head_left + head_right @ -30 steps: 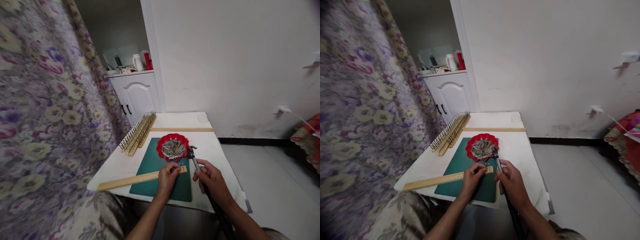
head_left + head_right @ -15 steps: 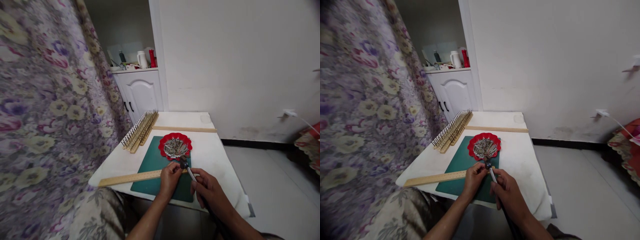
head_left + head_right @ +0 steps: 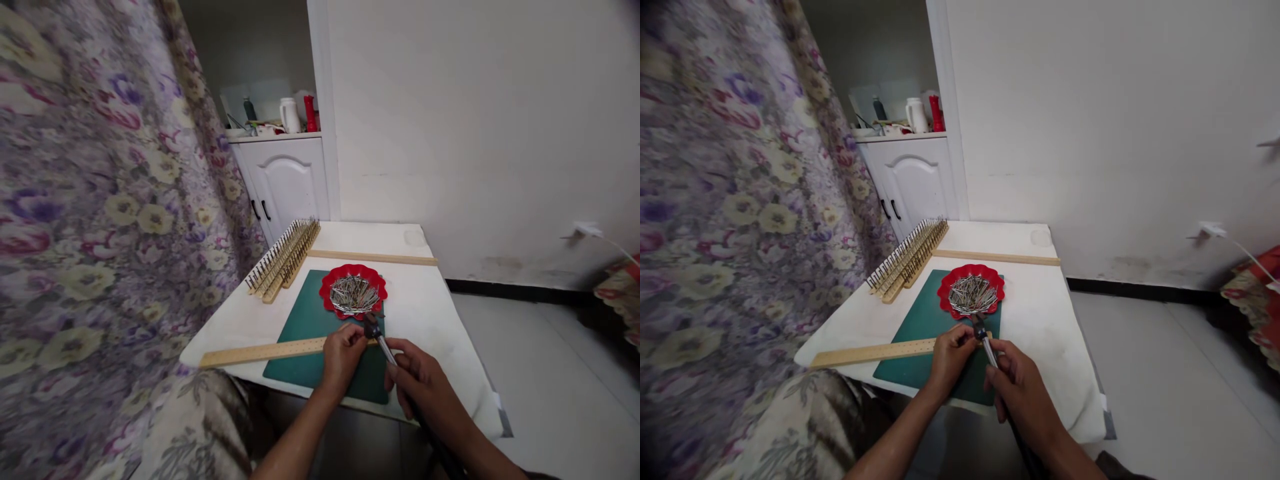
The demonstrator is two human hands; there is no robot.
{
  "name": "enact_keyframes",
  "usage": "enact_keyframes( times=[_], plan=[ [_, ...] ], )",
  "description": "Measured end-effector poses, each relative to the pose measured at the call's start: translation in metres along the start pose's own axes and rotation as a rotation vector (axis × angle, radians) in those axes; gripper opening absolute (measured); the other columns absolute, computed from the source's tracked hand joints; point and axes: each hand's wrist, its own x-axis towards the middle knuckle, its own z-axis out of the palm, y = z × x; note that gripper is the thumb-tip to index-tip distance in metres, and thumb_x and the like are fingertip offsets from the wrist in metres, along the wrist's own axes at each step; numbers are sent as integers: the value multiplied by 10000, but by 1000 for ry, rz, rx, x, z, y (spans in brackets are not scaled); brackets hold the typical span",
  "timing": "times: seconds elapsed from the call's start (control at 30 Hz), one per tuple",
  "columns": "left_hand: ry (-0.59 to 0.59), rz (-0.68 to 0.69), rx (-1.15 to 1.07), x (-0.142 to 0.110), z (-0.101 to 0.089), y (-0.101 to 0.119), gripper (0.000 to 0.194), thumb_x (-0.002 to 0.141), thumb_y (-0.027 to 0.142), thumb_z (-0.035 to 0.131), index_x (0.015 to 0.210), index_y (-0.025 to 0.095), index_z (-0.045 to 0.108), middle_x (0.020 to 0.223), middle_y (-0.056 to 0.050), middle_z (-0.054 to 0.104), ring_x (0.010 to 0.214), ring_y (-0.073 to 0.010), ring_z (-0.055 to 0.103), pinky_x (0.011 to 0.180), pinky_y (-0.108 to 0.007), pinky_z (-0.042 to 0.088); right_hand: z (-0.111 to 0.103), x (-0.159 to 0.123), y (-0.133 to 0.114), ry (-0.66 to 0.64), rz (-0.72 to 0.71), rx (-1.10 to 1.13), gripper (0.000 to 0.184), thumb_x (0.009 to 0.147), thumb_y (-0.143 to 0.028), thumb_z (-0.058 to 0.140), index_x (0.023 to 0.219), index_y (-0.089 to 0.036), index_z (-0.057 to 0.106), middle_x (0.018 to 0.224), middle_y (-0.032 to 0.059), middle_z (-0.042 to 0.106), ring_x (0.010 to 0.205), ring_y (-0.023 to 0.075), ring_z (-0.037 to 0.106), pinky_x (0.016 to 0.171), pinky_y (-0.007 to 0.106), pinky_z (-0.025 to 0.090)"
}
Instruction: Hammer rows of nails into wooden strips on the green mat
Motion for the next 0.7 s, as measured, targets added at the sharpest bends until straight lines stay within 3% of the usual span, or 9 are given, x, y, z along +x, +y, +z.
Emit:
enact_keyframes(
  times=[0.7],
  plan=[
    [-2,20,6,-3,1,-3,110,773,228,565,723,176,648,665,22,556,584,-100,484,564,-198,333,-7,0,1,35,-55,16,366,864,-339,533,1184,-174,469,662,-34,572,324,34,392,344,173,230]
  ],
)
